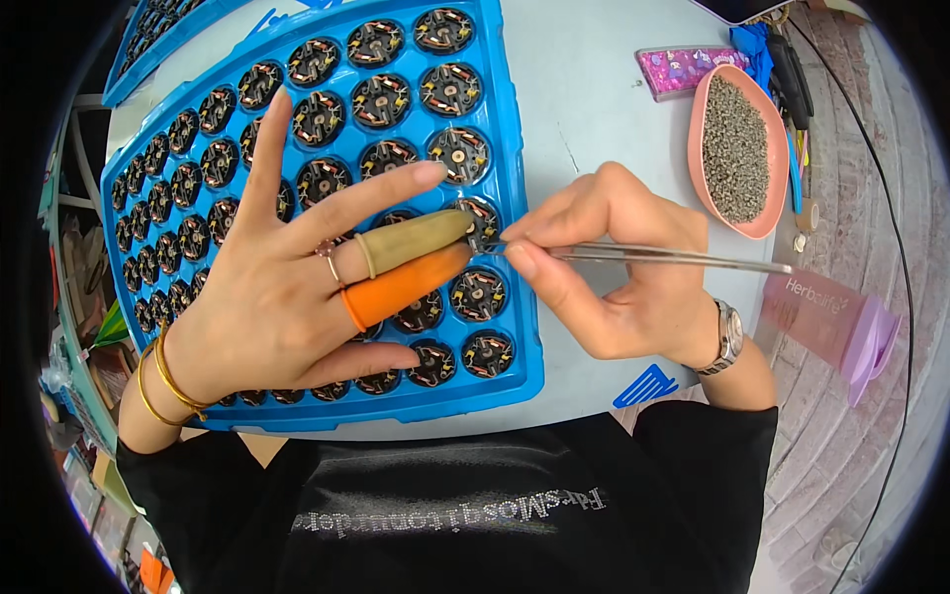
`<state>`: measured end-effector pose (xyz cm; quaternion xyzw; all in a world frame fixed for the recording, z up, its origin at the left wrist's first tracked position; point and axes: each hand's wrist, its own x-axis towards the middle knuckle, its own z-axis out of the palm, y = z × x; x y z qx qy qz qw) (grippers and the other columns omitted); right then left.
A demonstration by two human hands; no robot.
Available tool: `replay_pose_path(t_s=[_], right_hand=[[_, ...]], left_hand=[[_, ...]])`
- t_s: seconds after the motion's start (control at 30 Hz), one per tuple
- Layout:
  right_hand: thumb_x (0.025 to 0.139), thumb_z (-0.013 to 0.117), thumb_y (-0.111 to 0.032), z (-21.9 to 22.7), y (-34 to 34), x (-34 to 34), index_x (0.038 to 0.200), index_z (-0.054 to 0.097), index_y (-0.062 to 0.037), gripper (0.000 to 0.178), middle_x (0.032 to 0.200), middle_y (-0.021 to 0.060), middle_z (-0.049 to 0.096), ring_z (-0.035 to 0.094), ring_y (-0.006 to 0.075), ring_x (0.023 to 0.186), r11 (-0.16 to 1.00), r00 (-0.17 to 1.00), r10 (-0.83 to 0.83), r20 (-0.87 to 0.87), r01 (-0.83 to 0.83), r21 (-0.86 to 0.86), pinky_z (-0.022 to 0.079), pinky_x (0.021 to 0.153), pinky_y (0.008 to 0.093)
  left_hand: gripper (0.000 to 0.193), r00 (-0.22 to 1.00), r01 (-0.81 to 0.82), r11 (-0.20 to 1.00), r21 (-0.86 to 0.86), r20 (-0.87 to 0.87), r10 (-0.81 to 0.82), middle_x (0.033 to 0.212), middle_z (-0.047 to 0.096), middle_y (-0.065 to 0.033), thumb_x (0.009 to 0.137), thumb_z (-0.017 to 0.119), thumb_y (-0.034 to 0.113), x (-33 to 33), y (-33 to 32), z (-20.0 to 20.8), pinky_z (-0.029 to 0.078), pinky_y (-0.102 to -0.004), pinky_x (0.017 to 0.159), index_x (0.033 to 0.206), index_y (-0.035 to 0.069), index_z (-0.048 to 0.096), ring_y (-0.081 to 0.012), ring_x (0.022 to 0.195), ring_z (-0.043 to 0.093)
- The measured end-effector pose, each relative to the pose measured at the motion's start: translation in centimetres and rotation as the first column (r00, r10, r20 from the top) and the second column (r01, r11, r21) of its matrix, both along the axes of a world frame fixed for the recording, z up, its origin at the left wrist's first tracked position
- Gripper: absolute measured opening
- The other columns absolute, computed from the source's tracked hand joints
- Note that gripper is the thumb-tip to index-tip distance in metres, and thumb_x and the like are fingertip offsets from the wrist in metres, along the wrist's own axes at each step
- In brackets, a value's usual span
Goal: The person assembles small electronic components by picking them from a storage box with tweezers and placing them into a blue grid tray.
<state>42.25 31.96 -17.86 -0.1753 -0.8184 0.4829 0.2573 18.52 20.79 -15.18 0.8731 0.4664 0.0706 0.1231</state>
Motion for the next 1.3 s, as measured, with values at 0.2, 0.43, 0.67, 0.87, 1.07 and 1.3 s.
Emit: replay_pose_path(t_s=[0.2, 0.43, 0.67, 0.87, 1.07, 1.3], right_hand=[[0.078, 0.071, 0.005, -0.5, -0.2, 0.2, 0.081, 0.057, 0.0019, 0.014, 0.078, 0.0134, 0.067, 0.067, 0.0162, 0.071, 0.991, 0.996, -0.076, -0.051, 0.07, -0.115, 0.052, 0.059, 0.024], [0.074, 0.074, 0.007, -0.9, -0.6, 0.0, 0.08, 0.057, 0.0007, 0.019, 0.078, 0.0149, 0.067, 0.068, 0.0192, 0.071, 0.998, 0.999, -0.04, -0.033, 0.039, -0.042, 0.052, 0.058, 0.0247], [0.076, 0.072, 0.007, -1.1, -0.4, 0.0, 0.081, 0.057, 0.0017, 0.017, 0.08, 0.0151, 0.067, 0.069, 0.0185, 0.073, 0.994, 0.997, -0.034, -0.062, 0.027, -0.105, 0.053, 0.06, 0.0252], [0.077, 0.071, 0.007, -1.1, -0.4, 0.0, 0.082, 0.057, 0.0024, 0.016, 0.078, 0.0145, 0.066, 0.07, 0.0199, 0.077, 0.991, 0.998, -0.012, -0.066, 0.003, -0.13, 0.055, 0.064, 0.0258], [0.078, 0.071, 0.006, -1.3, -0.2, 0.1, 0.081, 0.057, 0.0023, 0.015, 0.077, 0.0134, 0.066, 0.07, 0.02, 0.077, 0.991, 0.998, -0.002, -0.058, -0.006, -0.137, 0.055, 0.064, 0.0261], [0.077, 0.072, 0.006, -1.1, -0.3, 0.2, 0.08, 0.058, 0.0018, 0.015, 0.079, 0.0132, 0.066, 0.069, 0.0183, 0.076, 0.987, 0.997, -0.028, -0.076, 0.016, -0.161, 0.054, 0.063, 0.0251]], left_hand=[[0.049, 0.997, -0.026, 0.999, -0.025, 0.067, 0.028, 0.126, 0.06, 0.007, 0.076, 0.062, 0.054, -0.2, 0.3, -0.6, -0.002, -0.0741, 0.107, 0.11, 0.021, 0.07, -0.02, 0.132, 0.043], [0.049, 0.995, -0.042, 0.999, 0.022, 0.086, 0.04, 0.129, 0.058, 0.0064, 0.077, 0.059, 0.058, 0.2, 0.2, -1.1, -0.005, -0.0764, 0.104, 0.109, 0.021, 0.07, -0.02, 0.133, 0.042], [0.052, 1.0, 0.007, 0.998, -0.057, -0.013, -0.007, 0.132, 0.056, 0.0062, 0.08, 0.056, 0.059, -0.4, 0.4, -0.6, -0.007, -0.0762, 0.104, 0.114, 0.023, 0.067, -0.0197, 0.135, 0.04], [0.055, 1.0, -0.019, 0.998, -0.051, -0.008, 0.019, 0.134, 0.055, 0.0068, 0.08, 0.054, 0.063, -0.2, 0.2, -0.6, -0.009, -0.0752, 0.105, 0.116, 0.023, 0.067, -0.0183, 0.135, 0.04], [0.056, 0.998, -0.041, 0.998, -0.055, 0.049, 0.044, 0.134, 0.054, 0.0075, 0.079, 0.054, 0.065, -0.2, 0.2, -0.9, -0.01, -0.0745, 0.105, 0.116, 0.025, 0.067, -0.0182, 0.135, 0.04], [0.057, 0.999, -0.042, 0.999, -0.032, 0.012, 0.043, 0.133, 0.056, 0.0074, 0.076, 0.054, 0.066, 0.0, 0.1, -0.7, -0.01, -0.0744, 0.105, 0.115, 0.026, 0.068, -0.0188, 0.134, 0.04]])
